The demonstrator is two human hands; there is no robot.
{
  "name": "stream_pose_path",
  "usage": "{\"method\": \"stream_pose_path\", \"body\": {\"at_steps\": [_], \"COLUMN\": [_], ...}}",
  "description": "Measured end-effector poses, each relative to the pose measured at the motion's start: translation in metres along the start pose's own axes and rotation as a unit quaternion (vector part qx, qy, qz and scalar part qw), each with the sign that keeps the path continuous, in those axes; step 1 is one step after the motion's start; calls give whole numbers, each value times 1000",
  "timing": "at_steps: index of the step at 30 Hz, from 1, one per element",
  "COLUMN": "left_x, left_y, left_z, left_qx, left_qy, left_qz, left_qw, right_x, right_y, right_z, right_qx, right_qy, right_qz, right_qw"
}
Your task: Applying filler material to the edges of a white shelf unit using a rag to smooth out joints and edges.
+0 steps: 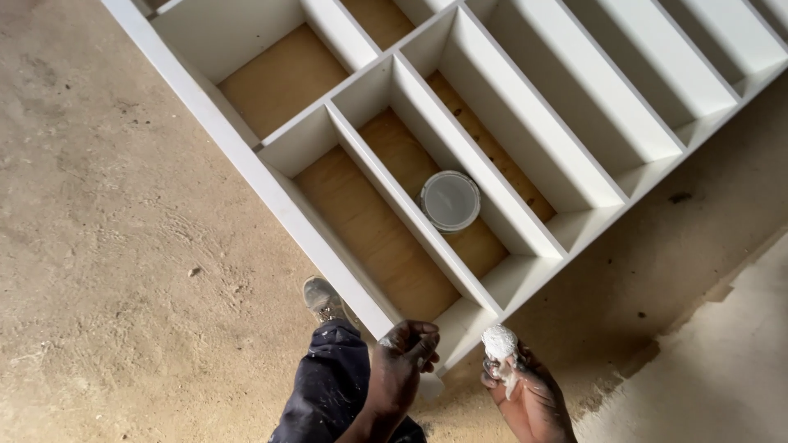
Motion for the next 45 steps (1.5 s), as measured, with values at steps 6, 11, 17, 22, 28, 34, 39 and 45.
{"method": "stream_pose_path", "body": {"at_steps": [6, 11, 17, 22, 28, 34, 39, 45], "left_x": [-9, -12, -14, -16, -11, -12, -22, -28], "left_y": [9, 24, 35, 39, 46, 49, 44, 37], "left_z": [5, 13, 17, 29, 39, 44, 40, 43], "left_qx": [37, 35, 37, 2, -17, -13, 17, 13], "left_qy": [24, 21, -1, 33, 71, 103, 116, 143], "left_qz": [17, 27, 25, 44, 63, 41, 43, 76], "left_qw": [999, 999, 999, 998, 995, 994, 992, 987], "right_x": [2, -11, -15, -14, -11, 2, 25, 25], "right_y": [9, 26, 29, 25, 21, 30, 24, 33], "right_z": [-13, 14, 23, 21, 16, 8, -9, 3], "right_qx": [-40, -33, -103, -70, -58, 17, -8, 4], "right_qy": [-57, -31, -57, -42, -16, 15, -14, -45], "right_qz": [-23, -31, -41, -38, -40, -47, -71, -111], "right_qw": [997, 999, 992, 996, 997, 999, 997, 993]}}
Point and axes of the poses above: each hand's wrist, its own y-axis away from the middle knuckle, its own z-axis out of the palm, x = y × z, the point moved 8 cm from there along -y, towards the middle knuckle, and after that the axes turned 6 degrees about -y, right-handed, at the moved point
